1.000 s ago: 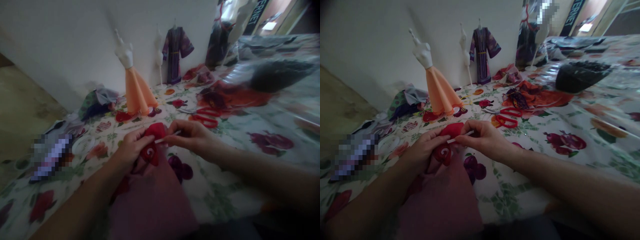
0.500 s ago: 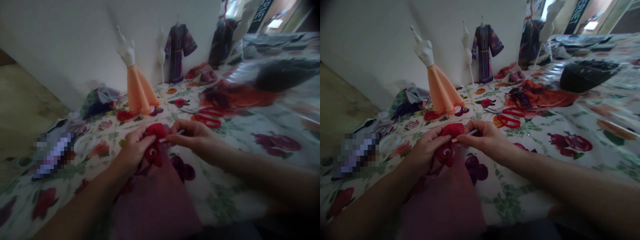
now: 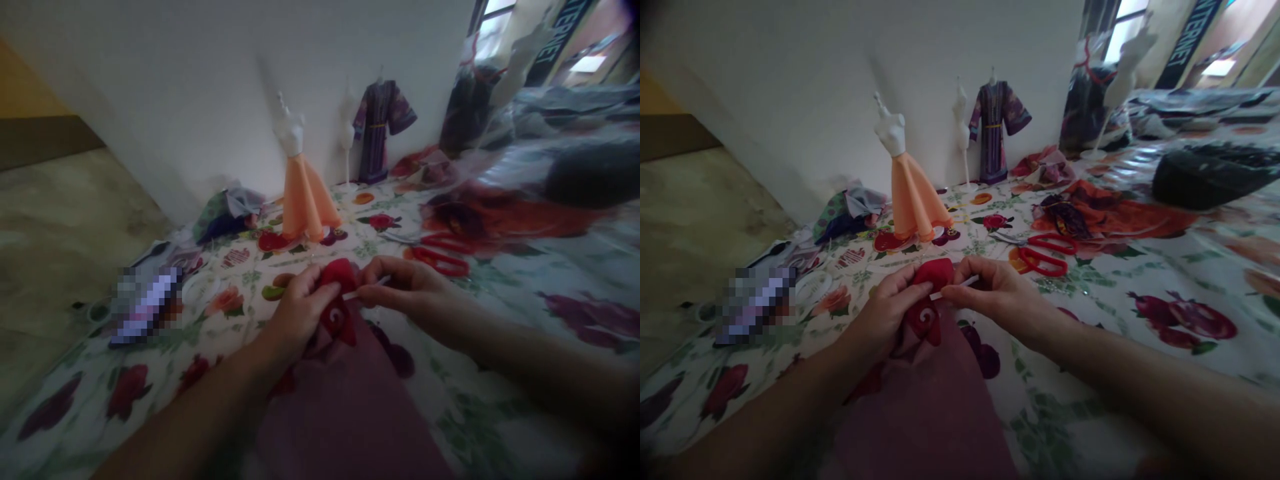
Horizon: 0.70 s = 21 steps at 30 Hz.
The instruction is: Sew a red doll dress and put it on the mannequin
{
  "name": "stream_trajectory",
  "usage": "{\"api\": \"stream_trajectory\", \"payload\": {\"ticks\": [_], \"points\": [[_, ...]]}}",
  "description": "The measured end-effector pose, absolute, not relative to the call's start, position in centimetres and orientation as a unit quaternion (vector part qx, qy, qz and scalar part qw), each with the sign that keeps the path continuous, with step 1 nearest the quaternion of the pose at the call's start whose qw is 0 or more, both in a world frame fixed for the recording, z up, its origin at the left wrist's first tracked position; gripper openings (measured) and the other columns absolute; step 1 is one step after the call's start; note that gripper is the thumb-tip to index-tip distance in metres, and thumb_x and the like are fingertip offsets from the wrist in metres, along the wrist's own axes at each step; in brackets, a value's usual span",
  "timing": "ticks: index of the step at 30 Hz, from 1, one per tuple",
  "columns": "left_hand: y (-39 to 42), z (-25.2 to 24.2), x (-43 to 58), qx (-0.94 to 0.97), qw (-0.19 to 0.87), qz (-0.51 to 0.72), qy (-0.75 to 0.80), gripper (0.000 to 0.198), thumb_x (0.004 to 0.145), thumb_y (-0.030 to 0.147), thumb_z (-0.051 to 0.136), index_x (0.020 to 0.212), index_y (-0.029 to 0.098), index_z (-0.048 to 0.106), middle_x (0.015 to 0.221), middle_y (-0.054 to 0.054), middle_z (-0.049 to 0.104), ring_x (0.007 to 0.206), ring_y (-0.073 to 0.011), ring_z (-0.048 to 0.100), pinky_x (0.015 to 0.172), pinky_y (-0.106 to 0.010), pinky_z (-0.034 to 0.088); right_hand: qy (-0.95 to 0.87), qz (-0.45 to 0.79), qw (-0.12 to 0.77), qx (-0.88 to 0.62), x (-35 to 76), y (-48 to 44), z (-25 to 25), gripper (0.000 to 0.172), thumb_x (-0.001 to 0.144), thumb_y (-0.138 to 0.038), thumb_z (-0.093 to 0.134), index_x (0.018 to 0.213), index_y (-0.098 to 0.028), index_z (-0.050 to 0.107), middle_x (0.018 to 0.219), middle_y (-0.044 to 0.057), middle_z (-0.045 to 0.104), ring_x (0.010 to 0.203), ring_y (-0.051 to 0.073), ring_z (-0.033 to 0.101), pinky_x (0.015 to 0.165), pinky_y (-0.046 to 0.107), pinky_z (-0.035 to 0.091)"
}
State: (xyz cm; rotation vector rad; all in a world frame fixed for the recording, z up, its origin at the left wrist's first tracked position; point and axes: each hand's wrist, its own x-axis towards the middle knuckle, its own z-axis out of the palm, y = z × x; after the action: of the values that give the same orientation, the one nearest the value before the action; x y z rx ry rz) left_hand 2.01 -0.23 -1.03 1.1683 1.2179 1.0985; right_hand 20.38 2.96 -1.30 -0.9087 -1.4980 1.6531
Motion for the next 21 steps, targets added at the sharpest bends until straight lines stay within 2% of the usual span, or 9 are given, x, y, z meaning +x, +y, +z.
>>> {"api": "stream_trajectory", "payload": {"ticks": [10, 15, 21], "points": [[0.1, -1.4, 1.9, 0.479, 0.546, 0.464, 0.508, 0.014, 0.080, 0.026, 0.068, 0.091, 0.017, 0.068, 0.082, -0.001, 0.066, 0.068, -0.0123, 0.056, 0.062, -0.023, 0.041, -0.577, 0.645, 0.357, -0.352, 20.4, 3.2, -1.8, 0.031, 0.073, -0.041, 0.085, 0.072, -0.022, 0.061, 0.073, 0.000, 0.067, 0.070, 0.015, 0.064, 0.067, 0.030, 0.050], [0.1, -1.5, 1.9, 0.463, 0.560, 0.461, 0.509, 0.020, 0.079, 0.027, 0.071, 0.096, 0.017, 0.069, 0.083, -0.001, 0.068, 0.070, -0.0119, 0.059, 0.064, -0.022, 0.045, -0.569, 0.648, 0.359, -0.358, 20.3, 3.2, -2.0, 0.031, 0.071, -0.039, 0.086, 0.073, -0.022, 0.061, 0.072, 0.000, 0.068, 0.066, 0.014, 0.062, 0.064, 0.028, 0.048], [0.0, -1.3, 1.9, 0.440, 0.584, 0.457, 0.506, 0.024, 0.076, 0.028, 0.074, 0.096, 0.017, 0.068, 0.080, -0.001, 0.069, 0.064, -0.0116, 0.060, 0.058, -0.021, 0.046, -0.562, 0.654, 0.365, -0.350, 20.3, 3.3, -2.5, 0.031, 0.070, -0.036, 0.087, 0.072, -0.022, 0.059, 0.073, 0.000, 0.069, 0.069, 0.016, 0.064, 0.065, 0.028, 0.049]]}}
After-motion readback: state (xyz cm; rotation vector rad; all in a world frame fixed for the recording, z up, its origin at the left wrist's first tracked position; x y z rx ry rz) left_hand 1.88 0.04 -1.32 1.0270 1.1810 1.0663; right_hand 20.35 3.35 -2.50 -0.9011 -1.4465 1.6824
